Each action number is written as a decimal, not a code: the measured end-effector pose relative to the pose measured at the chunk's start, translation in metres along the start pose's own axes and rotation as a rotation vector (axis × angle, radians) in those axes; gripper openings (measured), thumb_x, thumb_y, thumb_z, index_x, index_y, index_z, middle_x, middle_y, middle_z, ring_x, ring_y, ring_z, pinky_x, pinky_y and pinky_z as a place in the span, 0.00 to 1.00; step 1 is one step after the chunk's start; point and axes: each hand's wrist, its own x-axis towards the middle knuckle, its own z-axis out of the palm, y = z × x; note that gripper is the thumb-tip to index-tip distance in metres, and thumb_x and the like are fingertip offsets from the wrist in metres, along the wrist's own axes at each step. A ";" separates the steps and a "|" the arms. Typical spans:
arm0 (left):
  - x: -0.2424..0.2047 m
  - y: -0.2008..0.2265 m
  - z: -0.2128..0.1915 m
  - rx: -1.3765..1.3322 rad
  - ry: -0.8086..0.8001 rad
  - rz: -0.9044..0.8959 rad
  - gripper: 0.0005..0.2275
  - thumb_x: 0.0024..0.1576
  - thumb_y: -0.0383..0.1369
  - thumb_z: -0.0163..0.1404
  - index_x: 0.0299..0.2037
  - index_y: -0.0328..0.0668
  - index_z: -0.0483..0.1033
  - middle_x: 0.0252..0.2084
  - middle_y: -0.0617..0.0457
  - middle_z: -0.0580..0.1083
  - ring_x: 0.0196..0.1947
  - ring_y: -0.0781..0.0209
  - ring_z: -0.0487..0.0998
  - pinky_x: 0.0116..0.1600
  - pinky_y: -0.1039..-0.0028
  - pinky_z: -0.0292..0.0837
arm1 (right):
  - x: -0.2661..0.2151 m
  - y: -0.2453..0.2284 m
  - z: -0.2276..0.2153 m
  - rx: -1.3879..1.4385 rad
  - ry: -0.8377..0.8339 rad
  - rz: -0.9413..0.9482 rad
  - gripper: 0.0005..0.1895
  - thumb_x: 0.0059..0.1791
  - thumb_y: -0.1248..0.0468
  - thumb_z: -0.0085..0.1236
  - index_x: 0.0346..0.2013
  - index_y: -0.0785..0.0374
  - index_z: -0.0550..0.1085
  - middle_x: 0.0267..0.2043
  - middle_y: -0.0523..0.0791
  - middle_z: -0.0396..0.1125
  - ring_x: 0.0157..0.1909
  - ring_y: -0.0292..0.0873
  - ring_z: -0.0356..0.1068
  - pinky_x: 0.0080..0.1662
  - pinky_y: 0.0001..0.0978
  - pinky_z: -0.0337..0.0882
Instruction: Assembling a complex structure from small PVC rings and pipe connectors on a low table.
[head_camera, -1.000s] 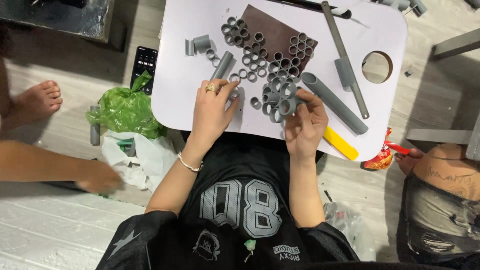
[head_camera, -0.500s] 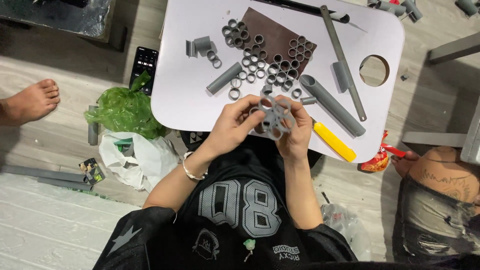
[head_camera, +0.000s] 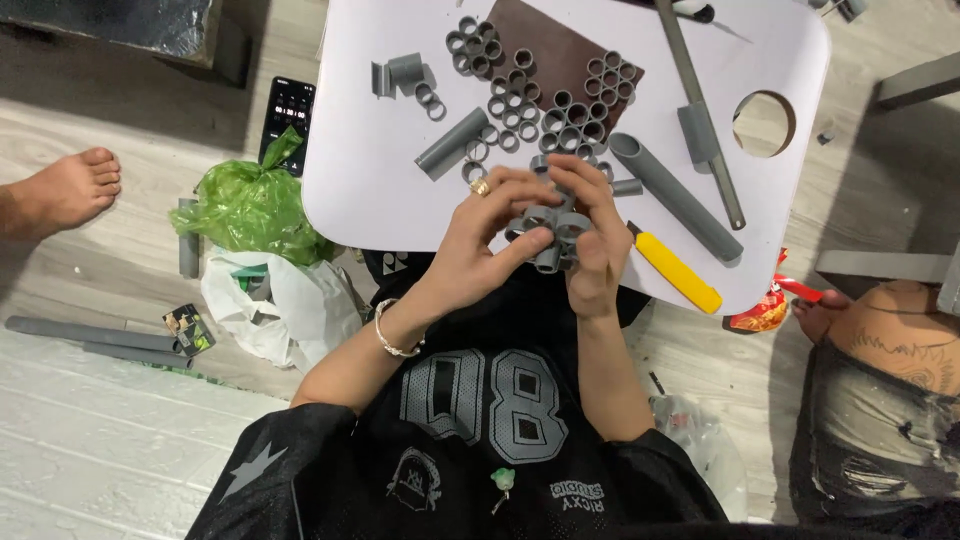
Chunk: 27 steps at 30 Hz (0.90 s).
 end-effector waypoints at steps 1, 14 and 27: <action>0.000 0.002 0.000 -0.001 0.002 -0.004 0.14 0.66 0.38 0.56 0.58 0.44 0.77 0.54 0.49 0.71 0.52 0.57 0.78 0.58 0.59 0.79 | 0.001 0.000 0.002 0.001 -0.001 0.005 0.41 0.57 0.37 0.41 0.60 0.75 0.71 0.63 0.61 0.63 0.62 0.56 0.68 0.61 0.46 0.72; -0.006 -0.006 0.012 -0.034 0.078 -0.025 0.26 0.62 0.45 0.63 0.66 0.42 0.73 0.65 0.47 0.71 0.57 0.58 0.79 0.62 0.60 0.78 | -0.007 0.020 0.014 -0.049 0.026 -0.034 0.49 0.58 0.30 0.29 0.67 0.75 0.66 0.55 0.56 0.66 0.58 0.50 0.69 0.58 0.42 0.71; -0.007 -0.019 0.018 -0.077 0.180 0.083 0.27 0.62 0.36 0.65 0.71 0.43 0.71 0.71 0.48 0.68 0.65 0.56 0.77 0.68 0.62 0.75 | -0.004 0.001 0.012 0.137 -0.023 0.156 0.53 0.55 0.27 0.43 0.72 0.72 0.62 0.72 0.57 0.60 0.71 0.52 0.64 0.69 0.46 0.68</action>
